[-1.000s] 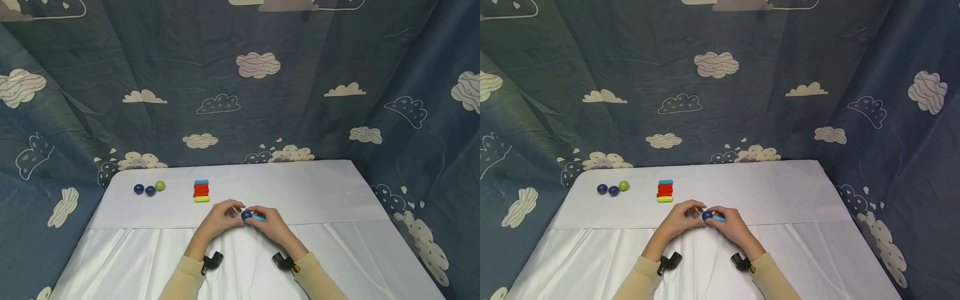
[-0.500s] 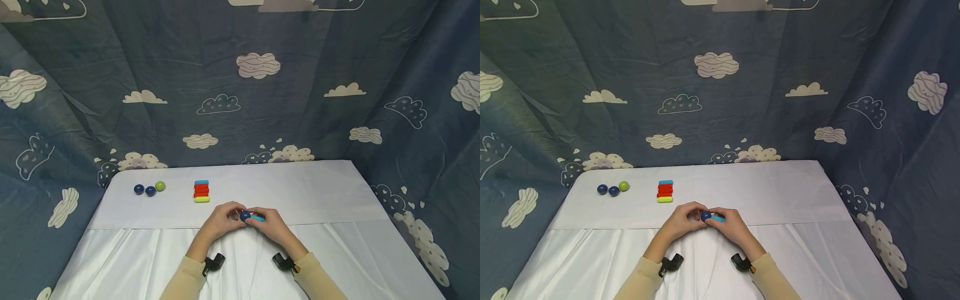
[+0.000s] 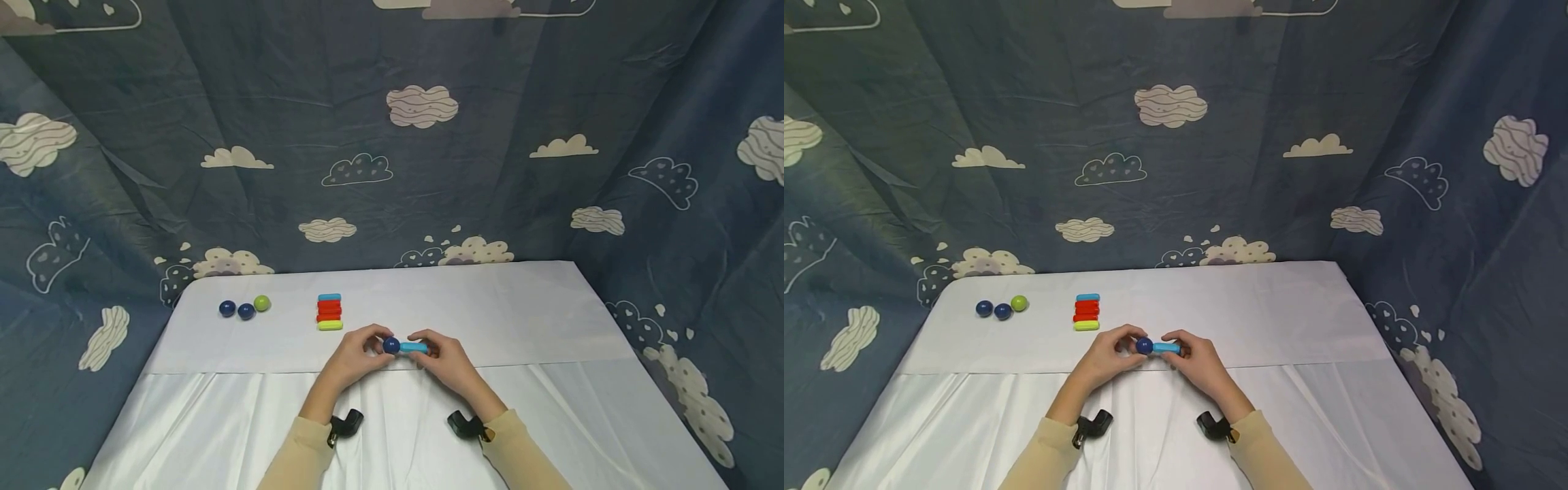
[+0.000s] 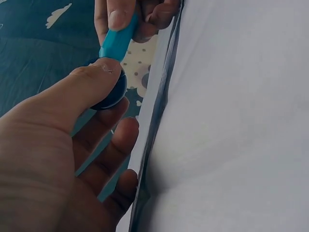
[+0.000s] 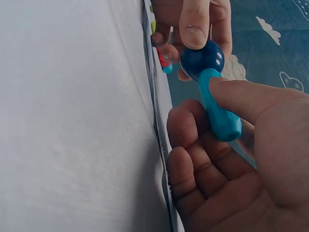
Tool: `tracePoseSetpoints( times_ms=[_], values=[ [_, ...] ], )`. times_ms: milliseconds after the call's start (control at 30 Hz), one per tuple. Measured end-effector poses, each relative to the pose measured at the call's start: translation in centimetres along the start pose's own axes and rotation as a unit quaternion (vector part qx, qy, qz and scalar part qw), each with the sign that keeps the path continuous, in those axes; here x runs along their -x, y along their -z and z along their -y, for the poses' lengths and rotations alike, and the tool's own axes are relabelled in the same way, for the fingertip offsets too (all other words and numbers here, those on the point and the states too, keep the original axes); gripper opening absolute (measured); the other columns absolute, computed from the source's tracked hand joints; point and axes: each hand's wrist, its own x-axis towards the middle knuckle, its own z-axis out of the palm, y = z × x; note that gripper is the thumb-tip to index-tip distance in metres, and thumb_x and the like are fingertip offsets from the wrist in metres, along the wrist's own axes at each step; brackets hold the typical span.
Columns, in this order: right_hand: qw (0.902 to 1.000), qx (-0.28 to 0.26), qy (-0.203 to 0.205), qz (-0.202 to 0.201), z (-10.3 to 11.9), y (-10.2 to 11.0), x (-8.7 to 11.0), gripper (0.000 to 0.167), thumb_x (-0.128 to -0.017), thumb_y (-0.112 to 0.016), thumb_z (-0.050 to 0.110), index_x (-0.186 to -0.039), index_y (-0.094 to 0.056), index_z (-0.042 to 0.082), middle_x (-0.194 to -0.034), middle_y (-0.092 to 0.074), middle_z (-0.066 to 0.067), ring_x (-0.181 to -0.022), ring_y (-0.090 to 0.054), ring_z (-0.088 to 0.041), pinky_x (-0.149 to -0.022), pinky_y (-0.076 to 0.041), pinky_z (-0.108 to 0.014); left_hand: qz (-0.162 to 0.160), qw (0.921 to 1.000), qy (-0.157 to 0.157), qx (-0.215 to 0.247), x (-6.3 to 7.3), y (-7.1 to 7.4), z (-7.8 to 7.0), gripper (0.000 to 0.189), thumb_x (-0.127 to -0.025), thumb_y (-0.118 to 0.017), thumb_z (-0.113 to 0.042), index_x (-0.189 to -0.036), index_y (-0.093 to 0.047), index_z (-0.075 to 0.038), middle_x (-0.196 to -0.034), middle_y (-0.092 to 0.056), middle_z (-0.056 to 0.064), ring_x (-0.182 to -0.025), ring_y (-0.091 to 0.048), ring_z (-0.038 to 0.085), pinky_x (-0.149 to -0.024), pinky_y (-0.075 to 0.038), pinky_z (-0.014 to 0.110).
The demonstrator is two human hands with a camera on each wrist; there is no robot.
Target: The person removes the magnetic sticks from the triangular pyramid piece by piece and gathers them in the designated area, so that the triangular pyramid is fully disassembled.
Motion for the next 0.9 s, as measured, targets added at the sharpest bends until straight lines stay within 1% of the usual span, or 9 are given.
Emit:
tracePoseSetpoints(
  times_ms=[167,300,567,767,900],
  values=[
    [0.9988,-0.047,-0.016,-0.001,-0.53,0.12,-0.20,0.027,-0.096,-0.079,0.014,-0.123,-0.073,0.011,-0.090,-0.075,-0.003,-0.069,-0.065,-0.008,-0.065,-0.051,-0.021,0.001,0.9999,0.011,0.005,-0.09,0.07,0.20,0.037,-0.092,-0.084,-0.023,-0.126,-0.071,-0.028,-0.100,-0.072,-0.010,-0.089,-0.063,0.009,-0.087,-0.053,0.027],
    [0.9972,-0.070,-0.025,0.004,-0.76,0.24,-0.32,0.027,-0.097,-0.078,0.015,-0.123,-0.073,0.007,-0.090,-0.075,-0.005,-0.070,-0.067,-0.010,-0.069,-0.052,-0.022,0.005,0.9999,0.015,0.004,-0.16,0.09,0.22,0.033,-0.093,-0.083,-0.025,-0.124,-0.072,-0.029,-0.096,-0.071,-0.011,-0.087,-0.064,0.008,-0.086,-0.051,0.027],
    [0.9958,-0.083,-0.039,0.002,-1.00,0.24,-0.40,0.023,-0.097,-0.079,0.015,-0.118,-0.074,0.010,-0.086,-0.074,-0.001,-0.070,-0.068,-0.013,-0.070,-0.053,-0.023,0.004,0.9996,0.027,0.012,-0.13,0.07,0.26,0.030,-0.094,-0.082,-0.027,-0.122,-0.072,-0.029,-0.090,-0.070,-0.010,-0.085,-0.064,0.009,-0.083,-0.050,0.027],
    [0.9956,-0.087,-0.033,0.006,-1.06,0.26,-0.28,0.020,-0.096,-0.079,0.015,-0.115,-0.075,0.009,-0.084,-0.074,-0.002,-0.070,-0.067,-0.014,-0.067,-0.053,-0.023,-0.001,0.9993,0.036,0.013,-0.17,-0.08,0.25,0.028,-0.094,-0.081,-0.029,-0.120,-0.072,-0.028,-0.089,-0.070,-0.010,-0.084,-0.064,0.010,-0.084,-0.050,0.028],
    [0.9958,-0.085,-0.033,0.008,-1.11,0.27,-0.24,0.019,-0.096,-0.079,0.016,-0.114,-0.075,0.009,-0.083,-0.073,-0.003,-0.068,-0.067,-0.014,-0.067,-0.053,-0.024,0.001,0.9990,0.044,0.012,-0.13,-0.06,0.22,0.027,-0.094,-0.081,-0.031,-0.119,-0.071,-0.028,-0.090,-0.071,-0.010,-0.084,-0.064,0.009,-0.084,-0.050,0.027]
  ],
)
